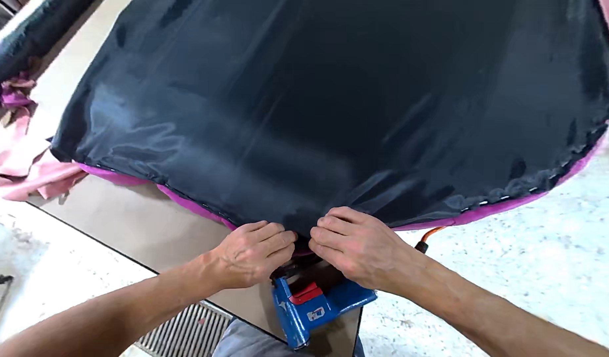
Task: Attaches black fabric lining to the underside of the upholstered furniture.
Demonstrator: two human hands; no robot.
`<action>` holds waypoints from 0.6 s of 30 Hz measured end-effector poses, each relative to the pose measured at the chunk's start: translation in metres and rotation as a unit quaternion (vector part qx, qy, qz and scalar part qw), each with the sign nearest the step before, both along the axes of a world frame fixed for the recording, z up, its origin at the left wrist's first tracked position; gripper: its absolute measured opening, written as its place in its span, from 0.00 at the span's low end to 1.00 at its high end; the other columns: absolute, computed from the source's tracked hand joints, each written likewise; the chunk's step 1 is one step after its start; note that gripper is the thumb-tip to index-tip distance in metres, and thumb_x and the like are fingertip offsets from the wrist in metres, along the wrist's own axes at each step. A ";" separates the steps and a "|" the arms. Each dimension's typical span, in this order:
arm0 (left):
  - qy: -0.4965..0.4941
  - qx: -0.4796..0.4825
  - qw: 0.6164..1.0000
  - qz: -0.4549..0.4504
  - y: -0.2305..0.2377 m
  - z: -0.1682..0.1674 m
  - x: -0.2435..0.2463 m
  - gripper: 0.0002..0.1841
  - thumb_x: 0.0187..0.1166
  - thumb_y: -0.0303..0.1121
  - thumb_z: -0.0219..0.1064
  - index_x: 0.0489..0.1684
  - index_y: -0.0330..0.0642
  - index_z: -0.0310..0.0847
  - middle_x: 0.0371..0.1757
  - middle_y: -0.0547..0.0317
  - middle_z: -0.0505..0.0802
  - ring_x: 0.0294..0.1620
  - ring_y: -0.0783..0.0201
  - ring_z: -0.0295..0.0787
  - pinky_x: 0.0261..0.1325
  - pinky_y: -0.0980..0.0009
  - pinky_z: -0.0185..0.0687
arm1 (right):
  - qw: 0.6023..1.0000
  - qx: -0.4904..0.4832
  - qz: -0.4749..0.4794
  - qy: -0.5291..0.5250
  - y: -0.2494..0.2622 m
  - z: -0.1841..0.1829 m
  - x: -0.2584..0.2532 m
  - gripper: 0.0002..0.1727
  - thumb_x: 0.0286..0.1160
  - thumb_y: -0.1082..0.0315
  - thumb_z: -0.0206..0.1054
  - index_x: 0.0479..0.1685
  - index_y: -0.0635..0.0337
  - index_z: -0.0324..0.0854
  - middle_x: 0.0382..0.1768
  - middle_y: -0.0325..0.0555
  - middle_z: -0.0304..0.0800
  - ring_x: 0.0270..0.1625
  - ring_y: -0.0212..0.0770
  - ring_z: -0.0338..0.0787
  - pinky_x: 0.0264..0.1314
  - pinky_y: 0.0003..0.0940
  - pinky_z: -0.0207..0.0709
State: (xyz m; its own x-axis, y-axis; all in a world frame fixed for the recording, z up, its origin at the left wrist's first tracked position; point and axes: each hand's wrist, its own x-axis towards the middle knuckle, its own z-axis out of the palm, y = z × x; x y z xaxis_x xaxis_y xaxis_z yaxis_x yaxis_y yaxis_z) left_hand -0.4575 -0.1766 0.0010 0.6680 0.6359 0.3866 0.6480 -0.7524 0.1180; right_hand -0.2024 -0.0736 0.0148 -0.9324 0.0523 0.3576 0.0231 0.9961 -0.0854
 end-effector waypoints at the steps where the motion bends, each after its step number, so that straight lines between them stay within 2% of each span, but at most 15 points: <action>1: 0.033 -0.025 0.999 -0.025 0.003 0.009 -0.002 0.09 0.84 0.25 0.58 0.40 0.40 0.87 0.55 0.54 0.95 0.53 0.60 0.92 0.53 0.68 0.88 | 1.000 -0.001 0.005 -0.012 0.000 0.003 -0.001 0.12 0.78 0.73 0.59 0.36 0.54 0.89 0.40 0.37 0.91 0.52 0.41 0.88 0.68 0.41 0.77; 4: 0.112 -0.126 0.977 -0.130 0.025 0.036 -0.014 0.12 0.82 0.30 0.57 0.35 0.42 0.88 0.61 0.57 0.93 0.55 0.60 0.91 0.52 0.65 0.87 | 0.999 0.006 -0.008 -0.038 -0.005 0.010 -0.005 0.10 0.75 0.72 0.62 0.30 0.54 0.88 0.35 0.37 0.90 0.49 0.42 0.88 0.65 0.42 0.77; 6: 0.154 -0.187 0.950 -0.200 0.046 0.048 -0.022 0.15 0.82 0.35 0.53 0.42 0.43 0.89 0.67 0.61 0.91 0.60 0.57 0.87 0.55 0.61 0.84 | 0.998 0.005 -0.046 -0.051 -0.012 0.012 -0.006 0.09 0.73 0.72 0.63 0.29 0.54 0.87 0.34 0.38 0.89 0.48 0.42 0.89 0.66 0.45 0.78; 8: 0.185 -0.206 0.926 -0.256 0.067 0.051 -0.031 0.19 0.80 0.40 0.50 0.53 0.50 0.89 0.72 0.68 0.88 0.73 0.57 0.80 0.63 0.56 0.77 | 0.993 -0.003 -0.098 -0.059 -0.025 0.015 -0.007 0.08 0.73 0.72 0.64 0.29 0.54 0.87 0.34 0.37 0.89 0.47 0.42 0.89 0.69 0.46 0.77; 11: 0.210 -0.196 0.899 -0.331 0.097 0.048 -0.032 0.22 0.77 0.44 0.51 0.59 0.60 0.90 0.80 0.78 0.83 0.90 0.57 0.65 0.80 0.45 0.65 | 0.980 0.002 -0.190 -0.053 -0.046 0.016 -0.008 0.12 0.78 0.73 0.60 0.32 0.55 0.89 0.38 0.39 0.90 0.50 0.43 0.90 0.72 0.48 0.76; 13: 0.223 -0.190 0.883 -0.368 0.108 0.049 -0.029 0.24 0.75 0.44 0.53 0.63 0.65 0.92 0.82 0.82 0.81 0.94 0.57 0.55 0.89 0.39 0.51 | 0.964 0.006 -0.261 -0.045 -0.067 0.021 -0.003 0.12 0.80 0.73 0.59 0.38 0.56 0.90 0.46 0.42 0.93 0.58 0.46 0.90 0.76 0.52 0.75; 14: 0.230 -0.184 0.874 -0.387 0.116 0.049 -0.028 0.24 0.74 0.45 0.53 0.66 0.67 0.91 0.84 0.82 0.79 0.96 0.56 0.52 0.91 0.37 0.45 | 0.951 0.008 -0.307 -0.043 -0.081 0.026 0.003 0.13 0.82 0.73 0.57 0.46 0.57 0.90 0.53 0.44 0.92 0.63 0.48 0.89 0.77 0.53 0.75; 15: 0.232 -0.186 0.865 -0.405 0.123 0.048 -0.027 0.25 0.74 0.44 0.54 0.68 0.67 0.89 0.85 0.81 0.77 0.96 0.55 0.49 0.92 0.35 0.42 | 0.935 0.000 -0.352 -0.042 -0.100 0.028 0.011 0.14 0.84 0.73 0.56 0.54 0.55 0.89 0.58 0.45 0.92 0.66 0.49 0.88 0.75 0.53 0.77; 16: 0.225 -0.195 0.857 -0.421 0.129 0.046 -0.027 0.26 0.74 0.44 0.54 0.70 0.68 0.88 0.86 0.81 0.76 0.97 0.55 0.48 0.92 0.34 0.39 | 0.921 -0.024 -0.385 -0.052 -0.124 0.025 0.017 0.16 0.84 0.73 0.56 0.59 0.53 0.87 0.57 0.45 0.91 0.65 0.49 0.89 0.71 0.54 0.79; 17: 0.217 -0.204 0.850 -0.435 0.132 0.044 -0.026 0.26 0.73 0.43 0.54 0.70 0.68 0.88 0.87 0.80 0.76 0.97 0.55 0.48 0.92 0.33 0.38 | 0.912 -0.055 -0.399 -0.079 -0.147 0.017 0.021 0.18 0.80 0.74 0.58 0.62 0.50 0.85 0.57 0.45 0.91 0.64 0.49 0.89 0.68 0.54 0.82; 18: 0.216 -0.209 0.841 -0.450 0.136 0.042 -0.024 0.27 0.73 0.43 0.55 0.71 0.66 0.88 0.87 0.79 0.75 0.97 0.55 0.47 0.92 0.32 0.35 | 0.906 -0.090 -0.398 -0.113 -0.167 0.005 0.023 0.23 0.72 0.77 0.62 0.66 0.47 0.83 0.61 0.46 0.89 0.68 0.50 0.88 0.70 0.56 0.82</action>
State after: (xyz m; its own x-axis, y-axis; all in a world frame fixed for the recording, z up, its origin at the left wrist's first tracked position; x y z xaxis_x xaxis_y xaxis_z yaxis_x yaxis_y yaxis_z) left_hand -0.4819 -0.0410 0.0429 0.9720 -0.1822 -0.1481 -0.1109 -0.9122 0.3945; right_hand -0.1796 -0.2408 0.0200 -0.6221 0.7788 0.0800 0.7651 0.6265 -0.1487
